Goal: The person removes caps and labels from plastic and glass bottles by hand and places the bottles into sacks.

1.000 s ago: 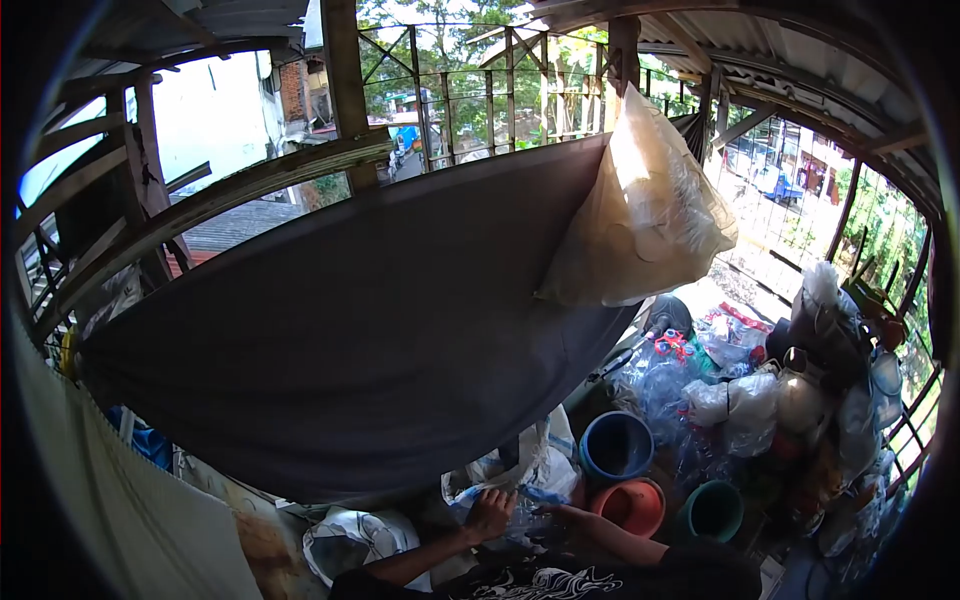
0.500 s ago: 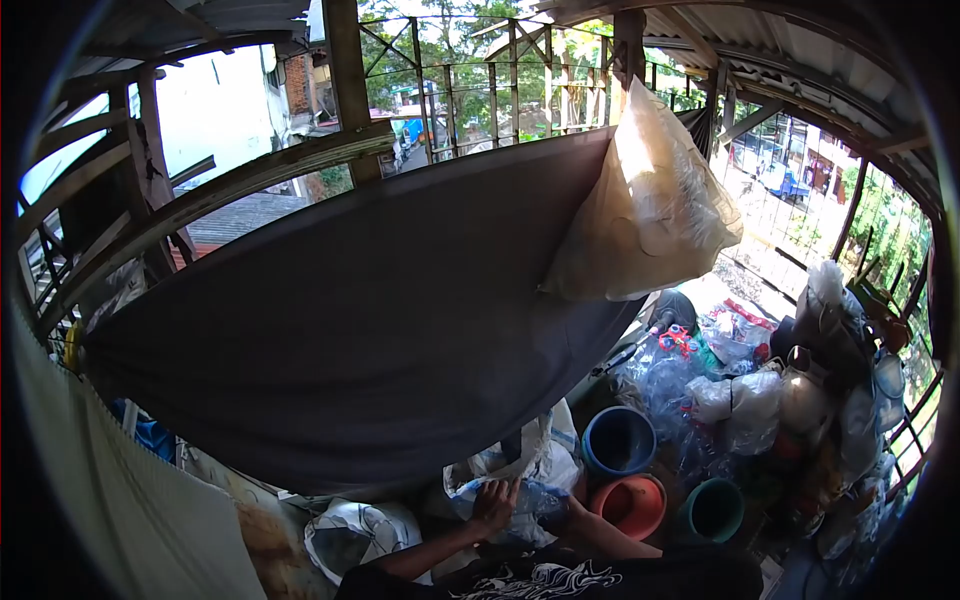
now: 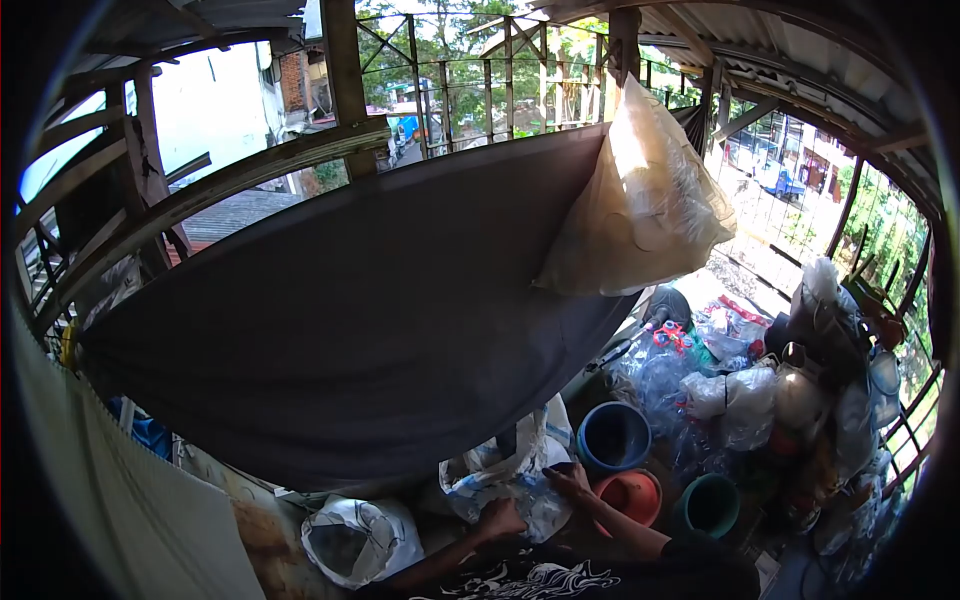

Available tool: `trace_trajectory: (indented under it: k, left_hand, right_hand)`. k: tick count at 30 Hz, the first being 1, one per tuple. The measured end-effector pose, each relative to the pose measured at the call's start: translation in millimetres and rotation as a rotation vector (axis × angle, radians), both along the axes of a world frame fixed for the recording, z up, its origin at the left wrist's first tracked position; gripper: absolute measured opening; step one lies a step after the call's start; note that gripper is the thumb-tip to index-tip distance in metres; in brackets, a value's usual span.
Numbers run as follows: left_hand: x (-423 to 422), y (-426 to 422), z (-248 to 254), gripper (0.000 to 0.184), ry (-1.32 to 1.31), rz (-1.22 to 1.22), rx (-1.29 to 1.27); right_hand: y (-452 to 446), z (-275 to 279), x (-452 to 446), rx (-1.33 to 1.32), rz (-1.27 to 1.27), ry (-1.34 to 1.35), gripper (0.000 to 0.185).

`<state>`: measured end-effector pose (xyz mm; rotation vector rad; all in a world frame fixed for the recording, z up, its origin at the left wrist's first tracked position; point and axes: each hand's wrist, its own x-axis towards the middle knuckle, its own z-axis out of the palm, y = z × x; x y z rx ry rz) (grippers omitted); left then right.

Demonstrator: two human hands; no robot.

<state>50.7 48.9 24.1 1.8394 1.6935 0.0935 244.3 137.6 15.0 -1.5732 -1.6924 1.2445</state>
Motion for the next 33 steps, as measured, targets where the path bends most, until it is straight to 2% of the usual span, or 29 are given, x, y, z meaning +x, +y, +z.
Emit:
trace_trajectory:
  k: [2,3,4,6,8,10,12,14,16,18,20,22,23,24,25,26,27,28,30,31,32,33]
  left_hand:
    - [-4.5,2.6,-5.8,0.053,-0.103,-0.027,-0.041]
    - [-6.3,5.3,-5.5,0.053,-0.103,-0.023,-0.034]
    - [-8.1,6.5,-5.8,0.050,-0.173,-0.064,-0.087]
    - [-11.7,7.1,-0.5,0.047,-0.245,-0.105,-0.142]
    - [-15.2,0.9,5.9,0.042,-0.778,-0.054,-0.328]
    - [-27.5,3.9,-14.7,0.042,-0.857,-0.080,-0.385]
    - [-34.8,2.6,-20.6,0.043,-1.033,-0.166,-0.502]
    - [-35.8,3.3,-24.1,0.044,-1.123,-0.218,-0.565]
    - [-35.0,6.8,-25.2,0.045,-1.163,-0.260,-0.578]
    - [-34.4,12.3,-27.7,0.046,-1.156,-0.274,-0.534]
    - [-38.4,22.6,-28.2,0.047,-1.077,-0.301,-0.437]
    - [-49.3,33.4,-27.3,0.049,-0.946,-0.381,-0.233]
    - [-56.3,42.3,-26.7,0.049,-0.811,-0.467,0.004]
    - [-59.3,47.7,-25.1,0.050,-0.639,-0.530,0.278]
    - [-60.4,50.9,-25.0,0.050,-0.426,-0.496,0.525]
    - [-53.9,51.3,-39.2,0.052,-0.347,-0.054,0.385]
    - [-34.0,32.0,53.2,0.055,-0.012,0.102,0.283]
    - [-28.5,28.9,50.2,0.055,-0.010,0.110,0.280]
    - [-20.1,23.6,38.7,0.057,0.149,0.186,0.542]
    - [-16.5,23.7,30.5,0.057,0.150,0.186,0.543]
    - [-14.0,23.2,22.2,0.055,0.240,0.166,0.601]
    - [-11.7,20.3,16.2,0.053,0.333,0.146,0.654]
  right_hand:
    - [0.1,9.1,2.2,0.085,0.086,-0.038,0.041]
    - [1.6,10.2,2.5,0.211,0.135,-0.043,0.037]
    - [2.6,10.5,2.2,0.334,0.182,-0.047,0.034]
    - [8.2,16.1,1.4,0.387,0.227,-0.042,0.031]
    - [5.3,24.0,3.2,0.423,0.265,-0.042,0.028]
    - [6.0,35.8,-4.2,0.500,0.243,0.052,0.022]
    - [-5.7,82.0,-16.8,0.557,0.267,0.105,0.018]
    - [-14.6,104.3,-25.4,0.659,0.316,0.244,0.014]
    - [-20.3,124.9,-32.4,0.659,0.381,0.265,0.016]
    - [-17.6,137.1,-40.9,0.820,0.605,0.326,0.019]
    - [-7.9,129.9,-37.2,0.782,0.644,0.305,0.021]
    - [10.1,111.1,-28.4,0.668,0.454,0.131,0.024]
    - [17.0,108.5,-21.5,0.443,0.367,0.019,0.033]
    - [24.8,99.1,-16.1,0.457,0.366,0.015,0.033]
    - [29.4,74.5,-11.0,0.248,0.256,0.021,0.045]
    - [28.6,56.7,-8.8,0.033,0.148,0.028,0.057]
    - [21.6,52.9,-9.0,-0.263,0.118,0.142,0.075]
    - [14.6,48.9,-14.9,-0.267,0.126,0.141,0.075]
    - [0.4,41.0,-30.1,-0.555,-0.143,0.330,0.081]
    - [11.0,23.6,-35.8,-0.425,-0.106,0.258,0.087]
    - [14.9,5.6,-34.5,-0.428,-0.104,0.258,0.087]
    - [8.4,23.7,-40.2,-0.428,-0.203,0.345,0.091]
